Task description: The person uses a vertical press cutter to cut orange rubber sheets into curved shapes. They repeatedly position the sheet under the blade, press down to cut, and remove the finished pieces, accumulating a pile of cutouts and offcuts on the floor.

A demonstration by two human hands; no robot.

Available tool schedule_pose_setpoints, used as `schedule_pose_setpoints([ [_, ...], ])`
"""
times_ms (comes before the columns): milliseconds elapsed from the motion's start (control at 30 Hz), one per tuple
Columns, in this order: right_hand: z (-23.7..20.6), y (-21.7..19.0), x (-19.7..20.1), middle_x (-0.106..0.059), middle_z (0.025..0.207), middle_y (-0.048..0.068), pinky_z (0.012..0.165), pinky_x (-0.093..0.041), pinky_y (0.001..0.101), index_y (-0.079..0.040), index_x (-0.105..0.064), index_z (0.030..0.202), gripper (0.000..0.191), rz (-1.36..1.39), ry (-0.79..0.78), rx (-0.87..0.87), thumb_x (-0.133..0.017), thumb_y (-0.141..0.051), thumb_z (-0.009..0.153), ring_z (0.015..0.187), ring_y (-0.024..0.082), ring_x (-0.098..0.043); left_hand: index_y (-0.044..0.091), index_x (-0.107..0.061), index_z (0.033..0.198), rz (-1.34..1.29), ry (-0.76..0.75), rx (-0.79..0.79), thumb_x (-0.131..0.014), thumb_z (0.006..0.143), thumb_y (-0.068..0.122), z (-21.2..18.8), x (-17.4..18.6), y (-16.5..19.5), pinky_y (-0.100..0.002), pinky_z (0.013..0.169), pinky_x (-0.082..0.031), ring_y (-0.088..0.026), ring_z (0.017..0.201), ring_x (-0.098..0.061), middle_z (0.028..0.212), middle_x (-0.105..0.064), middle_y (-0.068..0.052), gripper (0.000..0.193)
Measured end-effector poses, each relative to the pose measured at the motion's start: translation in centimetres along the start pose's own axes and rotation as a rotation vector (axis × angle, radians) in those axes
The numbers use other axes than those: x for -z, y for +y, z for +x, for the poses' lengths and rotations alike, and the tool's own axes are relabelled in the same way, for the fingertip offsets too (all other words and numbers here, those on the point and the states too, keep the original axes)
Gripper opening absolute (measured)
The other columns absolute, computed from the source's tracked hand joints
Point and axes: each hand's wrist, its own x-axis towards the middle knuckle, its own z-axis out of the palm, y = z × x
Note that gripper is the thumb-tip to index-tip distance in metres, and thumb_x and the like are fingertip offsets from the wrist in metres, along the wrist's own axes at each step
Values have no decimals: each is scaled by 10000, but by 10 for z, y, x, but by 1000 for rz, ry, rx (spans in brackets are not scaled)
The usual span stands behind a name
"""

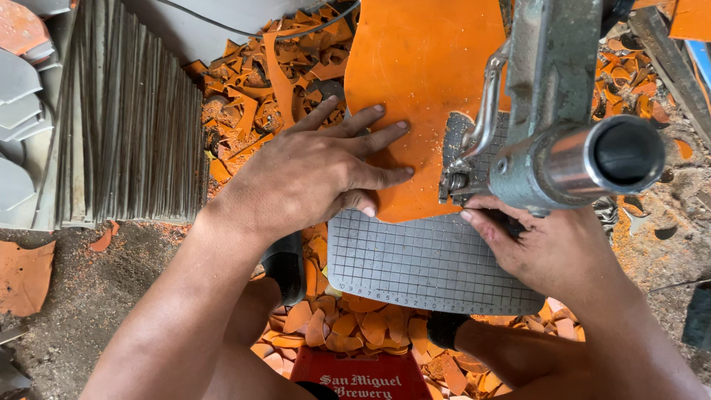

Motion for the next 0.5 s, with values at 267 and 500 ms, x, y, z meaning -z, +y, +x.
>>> schedule_pose_setpoints([
  [267, 0, -1, -4, -770, 919, 90, 731, -585, 381, -82, -803, 966, 222, 71, -34, -184, -806, -273, 854, 789, 248, -730, 360, -707, 1244, 23, 1, -3, -635, 755, 469, 3, 0, -2, -616, 1191, -175, -232, 1445, -357, 1521, -474, 54, 506],
  [500, 4, 3, -6, -775, 1025, 90, 779, -597, 360, -35, -734, 1070, 279, 266, 38, -154, -813, -203, 862, 900, 216, -751, 402, -713, 1263, 54, -26, 67, -649, 722, 518, 2, 3, 8, -655, 1164, -178, -259, 1475, -359, 1570, -469, 54, 557],
])
